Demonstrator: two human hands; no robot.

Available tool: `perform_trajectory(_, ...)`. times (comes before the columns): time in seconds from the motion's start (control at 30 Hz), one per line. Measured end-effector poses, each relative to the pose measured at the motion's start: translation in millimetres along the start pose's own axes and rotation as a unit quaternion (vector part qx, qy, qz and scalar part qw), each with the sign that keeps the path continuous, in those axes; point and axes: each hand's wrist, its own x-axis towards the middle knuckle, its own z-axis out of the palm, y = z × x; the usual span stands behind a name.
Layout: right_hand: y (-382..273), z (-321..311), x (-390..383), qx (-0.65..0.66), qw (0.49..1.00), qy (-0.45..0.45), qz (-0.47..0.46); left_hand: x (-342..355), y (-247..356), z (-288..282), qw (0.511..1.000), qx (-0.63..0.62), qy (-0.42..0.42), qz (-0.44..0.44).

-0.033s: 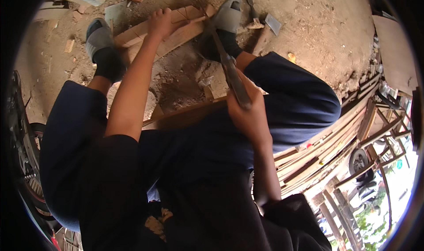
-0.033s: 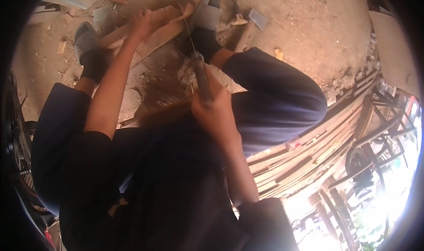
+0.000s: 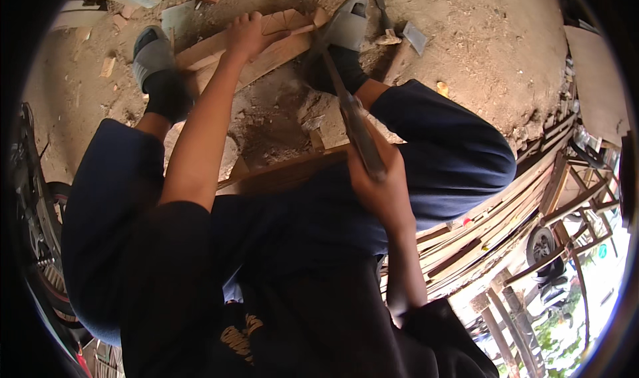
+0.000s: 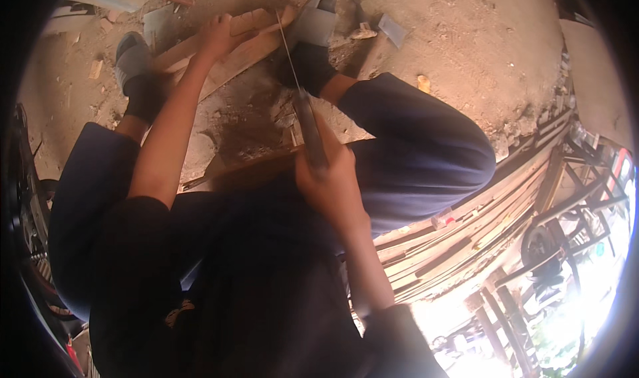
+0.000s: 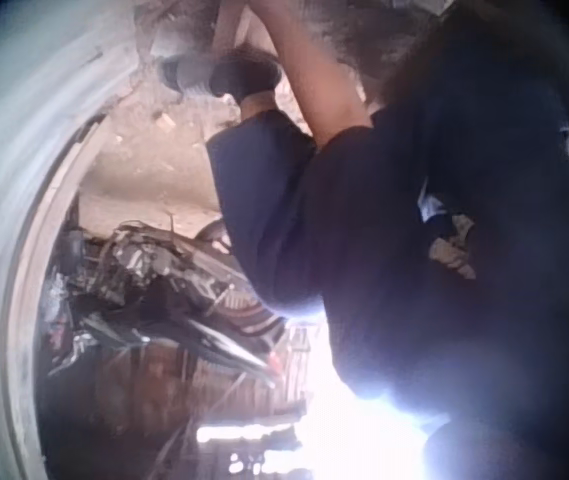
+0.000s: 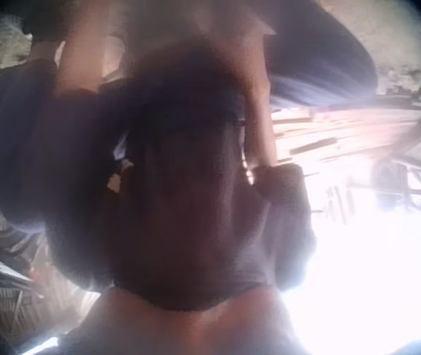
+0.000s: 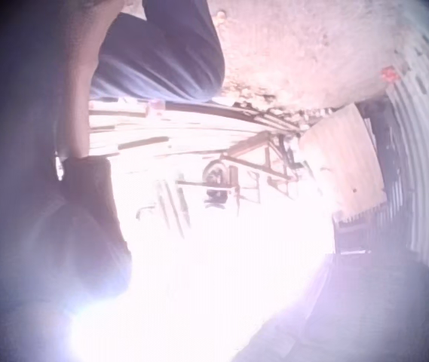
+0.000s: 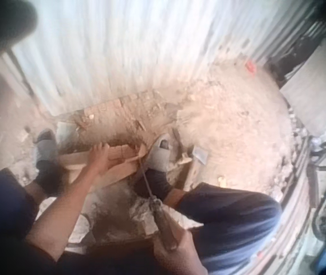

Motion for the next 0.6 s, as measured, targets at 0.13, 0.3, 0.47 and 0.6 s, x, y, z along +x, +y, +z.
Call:
perform_trajectory(0.13,8.3,-11.0,-50.2,0.004,1.0,0.027,0.0,-0.9,10.5,0.2,1.0,0.013,0.006,-0.018)
perform_trajectory(0.3,10.3,10.2,15.2,0.048,0.998,0.027,-0.002,3.1,4.6,-5.1,1.0,0.002,-0.013,-0.012)
perform_trajectory(0.47,9.0,-21.2,-42.2,0.037,0.998,0.017,0.04,3.9,7.1,-5.6,1.0,-0.006,-0.011,-0.025)
perform_trajectory(0.6,16.2,3.9,6.6,0.037,0.999,0.026,0.002,9.1,17.6,-8.0,0.996,-0.047,-0.05,-0.057)
